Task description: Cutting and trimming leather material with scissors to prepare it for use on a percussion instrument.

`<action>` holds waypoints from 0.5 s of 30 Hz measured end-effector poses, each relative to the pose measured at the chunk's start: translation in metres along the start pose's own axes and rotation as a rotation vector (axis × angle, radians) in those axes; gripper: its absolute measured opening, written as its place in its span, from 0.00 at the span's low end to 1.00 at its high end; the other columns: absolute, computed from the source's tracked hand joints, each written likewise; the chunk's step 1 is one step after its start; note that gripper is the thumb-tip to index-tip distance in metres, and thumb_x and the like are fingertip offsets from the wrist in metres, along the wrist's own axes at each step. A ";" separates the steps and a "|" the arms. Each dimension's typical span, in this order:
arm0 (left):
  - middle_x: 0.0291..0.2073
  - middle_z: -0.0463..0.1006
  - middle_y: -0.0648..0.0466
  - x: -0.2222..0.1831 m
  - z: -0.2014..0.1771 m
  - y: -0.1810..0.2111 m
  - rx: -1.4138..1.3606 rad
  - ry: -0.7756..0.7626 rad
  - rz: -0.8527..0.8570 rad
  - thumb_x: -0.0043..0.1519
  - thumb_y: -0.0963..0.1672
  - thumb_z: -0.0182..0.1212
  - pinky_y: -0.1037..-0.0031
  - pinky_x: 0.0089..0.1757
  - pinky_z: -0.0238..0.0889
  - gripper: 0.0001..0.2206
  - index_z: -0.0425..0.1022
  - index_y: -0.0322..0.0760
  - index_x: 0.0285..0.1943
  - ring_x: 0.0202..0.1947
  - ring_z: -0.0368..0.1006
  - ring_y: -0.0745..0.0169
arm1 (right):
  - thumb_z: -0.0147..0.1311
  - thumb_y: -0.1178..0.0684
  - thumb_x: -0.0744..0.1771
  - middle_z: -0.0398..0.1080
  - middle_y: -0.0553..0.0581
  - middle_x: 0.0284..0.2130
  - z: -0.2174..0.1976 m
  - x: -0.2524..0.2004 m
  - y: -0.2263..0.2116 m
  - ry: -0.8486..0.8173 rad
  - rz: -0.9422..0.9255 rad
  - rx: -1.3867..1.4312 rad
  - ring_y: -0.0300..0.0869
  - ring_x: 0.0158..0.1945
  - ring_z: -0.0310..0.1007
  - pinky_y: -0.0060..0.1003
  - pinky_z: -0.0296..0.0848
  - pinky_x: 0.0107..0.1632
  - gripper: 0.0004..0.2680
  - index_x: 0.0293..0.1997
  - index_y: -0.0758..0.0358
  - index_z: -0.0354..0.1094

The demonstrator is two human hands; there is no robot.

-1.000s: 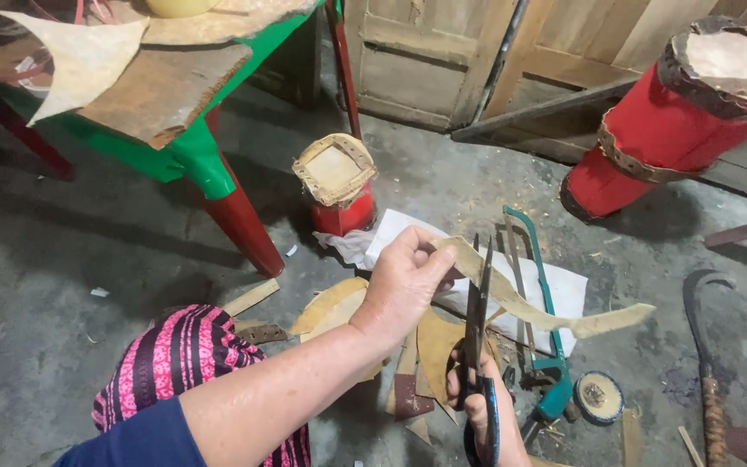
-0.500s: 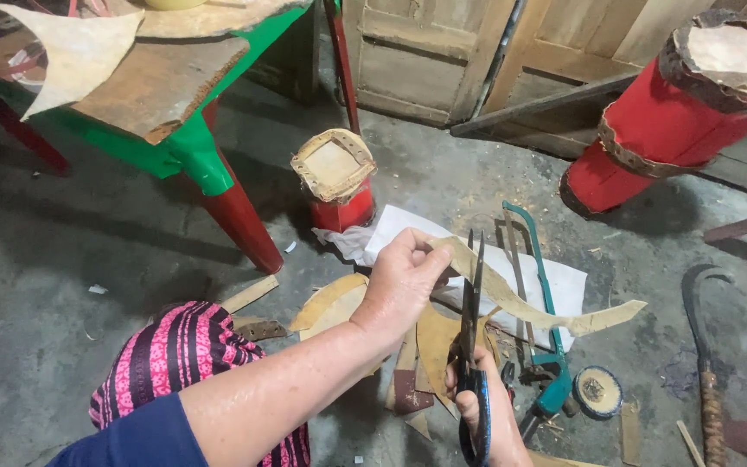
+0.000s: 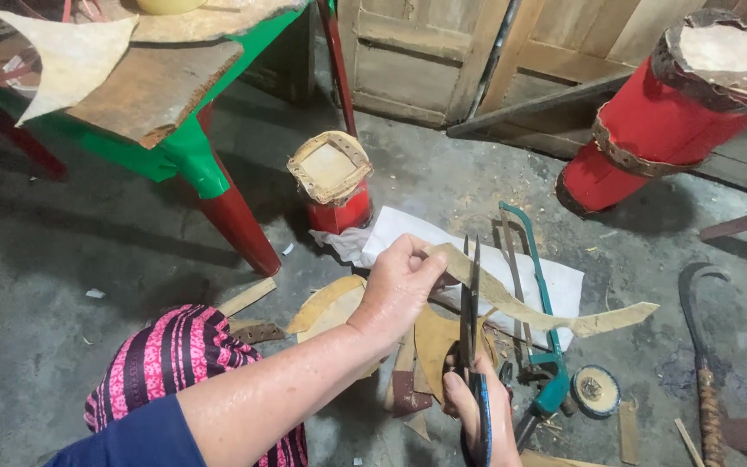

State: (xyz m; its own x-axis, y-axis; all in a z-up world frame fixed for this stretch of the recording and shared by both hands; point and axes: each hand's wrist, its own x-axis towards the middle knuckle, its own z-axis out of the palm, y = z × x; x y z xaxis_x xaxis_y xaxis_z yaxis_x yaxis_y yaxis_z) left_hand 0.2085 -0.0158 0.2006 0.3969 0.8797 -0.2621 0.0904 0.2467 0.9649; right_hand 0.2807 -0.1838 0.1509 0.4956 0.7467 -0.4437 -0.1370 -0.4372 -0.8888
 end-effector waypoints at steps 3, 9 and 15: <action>0.24 0.73 0.60 0.000 -0.001 -0.001 0.040 -0.005 -0.004 0.63 0.46 0.61 0.77 0.34 0.62 0.07 0.71 0.41 0.39 0.27 0.65 0.72 | 0.58 0.47 0.65 0.62 0.58 0.22 0.001 -0.001 0.008 -0.025 -0.082 0.121 0.45 0.25 0.60 0.40 0.60 0.33 0.13 0.46 0.69 0.70; 0.25 0.74 0.59 -0.001 -0.003 0.003 0.052 -0.030 -0.014 0.63 0.46 0.60 0.76 0.35 0.63 0.07 0.69 0.40 0.38 0.28 0.68 0.71 | 0.58 0.47 0.64 0.66 0.60 0.22 0.002 0.009 0.023 0.070 -0.016 0.039 0.47 0.24 0.65 0.42 0.68 0.30 0.14 0.47 0.67 0.72; 0.25 0.78 0.57 0.003 -0.004 -0.001 0.056 -0.019 0.018 0.63 0.45 0.60 0.76 0.36 0.68 0.06 0.70 0.40 0.38 0.29 0.74 0.69 | 0.55 0.45 0.63 0.72 0.57 0.15 0.000 0.022 0.037 0.152 0.056 -0.306 0.43 0.19 0.69 0.36 0.71 0.31 0.11 0.43 0.57 0.77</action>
State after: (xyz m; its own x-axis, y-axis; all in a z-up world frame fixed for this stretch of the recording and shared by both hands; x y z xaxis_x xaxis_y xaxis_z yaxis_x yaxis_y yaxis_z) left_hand 0.2063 -0.0116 0.1988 0.4159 0.8758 -0.2449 0.1336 0.2075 0.9691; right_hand 0.2862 -0.1835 0.1078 0.6196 0.6441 -0.4486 0.0843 -0.6228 -0.7778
